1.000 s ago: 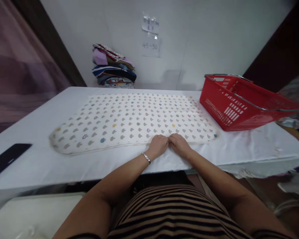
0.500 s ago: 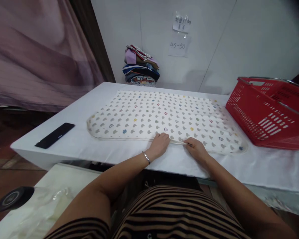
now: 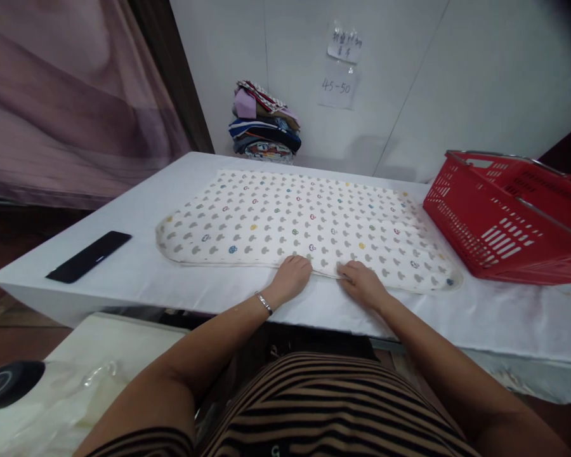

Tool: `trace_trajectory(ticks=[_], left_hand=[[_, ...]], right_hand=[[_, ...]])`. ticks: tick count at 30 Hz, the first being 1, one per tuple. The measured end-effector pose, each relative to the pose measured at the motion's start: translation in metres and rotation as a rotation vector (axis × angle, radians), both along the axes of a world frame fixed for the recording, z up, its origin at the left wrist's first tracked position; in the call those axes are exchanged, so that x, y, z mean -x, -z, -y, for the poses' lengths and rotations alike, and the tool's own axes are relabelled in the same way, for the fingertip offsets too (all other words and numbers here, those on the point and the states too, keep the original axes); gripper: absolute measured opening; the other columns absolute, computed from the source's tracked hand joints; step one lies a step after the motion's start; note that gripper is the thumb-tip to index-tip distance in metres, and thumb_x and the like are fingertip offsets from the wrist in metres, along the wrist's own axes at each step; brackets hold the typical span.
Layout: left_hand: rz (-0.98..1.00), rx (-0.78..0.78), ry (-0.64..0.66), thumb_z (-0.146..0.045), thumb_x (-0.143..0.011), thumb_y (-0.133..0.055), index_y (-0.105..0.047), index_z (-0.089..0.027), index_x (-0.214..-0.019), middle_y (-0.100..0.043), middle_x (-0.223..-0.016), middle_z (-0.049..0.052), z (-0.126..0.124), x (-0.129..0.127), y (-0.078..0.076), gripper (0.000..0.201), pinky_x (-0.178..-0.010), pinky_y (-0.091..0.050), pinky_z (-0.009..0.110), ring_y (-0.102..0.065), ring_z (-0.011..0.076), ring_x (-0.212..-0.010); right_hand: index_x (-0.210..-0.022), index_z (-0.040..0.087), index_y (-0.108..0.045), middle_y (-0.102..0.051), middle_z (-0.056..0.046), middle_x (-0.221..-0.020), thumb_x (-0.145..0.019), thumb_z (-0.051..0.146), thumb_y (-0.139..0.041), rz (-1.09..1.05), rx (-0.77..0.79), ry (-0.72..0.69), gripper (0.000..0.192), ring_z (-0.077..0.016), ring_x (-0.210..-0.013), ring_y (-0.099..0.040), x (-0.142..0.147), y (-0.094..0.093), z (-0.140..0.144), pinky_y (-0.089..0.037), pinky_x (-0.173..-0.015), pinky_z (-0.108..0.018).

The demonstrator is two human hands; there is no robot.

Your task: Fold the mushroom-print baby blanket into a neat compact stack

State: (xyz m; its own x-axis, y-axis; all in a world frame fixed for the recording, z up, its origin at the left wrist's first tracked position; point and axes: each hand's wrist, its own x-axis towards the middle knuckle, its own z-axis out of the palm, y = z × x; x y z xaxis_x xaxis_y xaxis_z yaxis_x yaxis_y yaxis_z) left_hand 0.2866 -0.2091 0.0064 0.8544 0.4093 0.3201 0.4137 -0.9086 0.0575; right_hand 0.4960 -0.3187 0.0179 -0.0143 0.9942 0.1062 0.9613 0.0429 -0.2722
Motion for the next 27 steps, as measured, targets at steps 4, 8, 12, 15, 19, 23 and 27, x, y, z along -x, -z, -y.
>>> trace_trajectory(ticks=[4,8,12,15,19,23,27], left_hand=[[0.015,0.03,-0.021,-0.015,-0.088,-0.045,-0.056,-0.016,-0.083,-0.061,-0.089,0.005,-0.001,0.0,0.0,0.012,-0.08,-0.041,0.033,-0.053,0.0186,-0.087],[-0.026,0.053,-0.046,-0.016,-0.089,-0.045,-0.055,-0.016,-0.084,-0.061,-0.087,0.005,0.0,0.0,-0.002,0.011,-0.078,-0.041,0.032,-0.053,0.0185,-0.086],[-0.066,0.056,-0.082,-0.013,-0.089,-0.042,-0.055,-0.016,-0.092,-0.061,-0.089,0.005,0.0,0.004,-0.002,0.013,-0.077,-0.04,0.033,-0.053,0.0187,-0.086],[-0.058,0.019,-0.103,-0.011,-0.088,-0.041,-0.055,-0.016,-0.095,-0.06,-0.092,0.006,-0.002,0.009,0.001,0.016,-0.077,-0.039,0.034,-0.052,0.0195,-0.09],[-0.075,-0.001,-0.144,-0.009,-0.087,-0.041,-0.055,-0.016,-0.094,-0.059,-0.095,0.006,-0.007,0.016,0.003,0.018,-0.079,-0.038,0.034,-0.051,0.0199,-0.092],[-0.082,-0.009,-0.215,-0.007,-0.085,-0.043,-0.056,-0.016,-0.094,-0.058,-0.095,0.007,-0.015,0.026,0.004,0.018,-0.077,-0.038,0.034,-0.049,0.0205,-0.092],[-0.069,-0.014,-0.214,-0.008,-0.086,-0.042,-0.056,-0.017,-0.095,-0.057,-0.094,0.006,-0.021,0.042,0.003,0.019,-0.073,-0.039,0.034,-0.048,0.0205,-0.092]], right_hand=[[-0.106,0.021,-0.063,-0.06,-0.007,-0.098,-0.088,0.026,-0.05,0.074,0.001,-0.09,0.024,-0.0182,-0.092,-0.052,0.023,-0.001,-0.02,-0.04,-0.081,-0.028],[-0.104,0.021,-0.064,-0.06,-0.006,-0.095,-0.09,0.023,-0.046,0.03,-0.008,-0.119,0.024,-0.0172,-0.091,-0.052,0.039,0.005,-0.035,-0.04,-0.08,-0.027],[-0.102,0.021,-0.065,-0.061,-0.006,-0.094,-0.09,0.024,-0.044,-0.058,-0.08,-0.122,0.024,-0.0174,-0.091,-0.053,0.039,0.016,-0.035,-0.042,-0.08,-0.027],[-0.101,0.023,-0.065,-0.061,-0.005,-0.093,-0.091,0.027,-0.042,-0.101,-0.102,-0.12,0.026,-0.0178,-0.09,-0.054,0.035,0.021,-0.034,-0.043,-0.078,-0.028],[-0.099,0.024,-0.065,-0.062,-0.004,-0.091,-0.091,0.03,-0.04,-0.139,-0.075,-0.111,0.027,-0.0182,-0.089,-0.056,0.034,0.02,-0.036,-0.044,-0.077,-0.029],[-0.098,0.024,-0.065,-0.063,-0.004,-0.091,-0.09,0.031,-0.04,-0.15,-0.061,-0.11,0.027,-0.0182,-0.09,-0.056,0.034,0.018,-0.036,-0.044,-0.076,-0.028],[-0.104,0.024,-0.063,-0.063,-0.004,-0.098,-0.09,0.03,-0.039,-0.09,-0.067,-0.102,0.028,-0.0191,-0.094,-0.056,0.035,0.02,-0.033,-0.044,-0.075,-0.029]])
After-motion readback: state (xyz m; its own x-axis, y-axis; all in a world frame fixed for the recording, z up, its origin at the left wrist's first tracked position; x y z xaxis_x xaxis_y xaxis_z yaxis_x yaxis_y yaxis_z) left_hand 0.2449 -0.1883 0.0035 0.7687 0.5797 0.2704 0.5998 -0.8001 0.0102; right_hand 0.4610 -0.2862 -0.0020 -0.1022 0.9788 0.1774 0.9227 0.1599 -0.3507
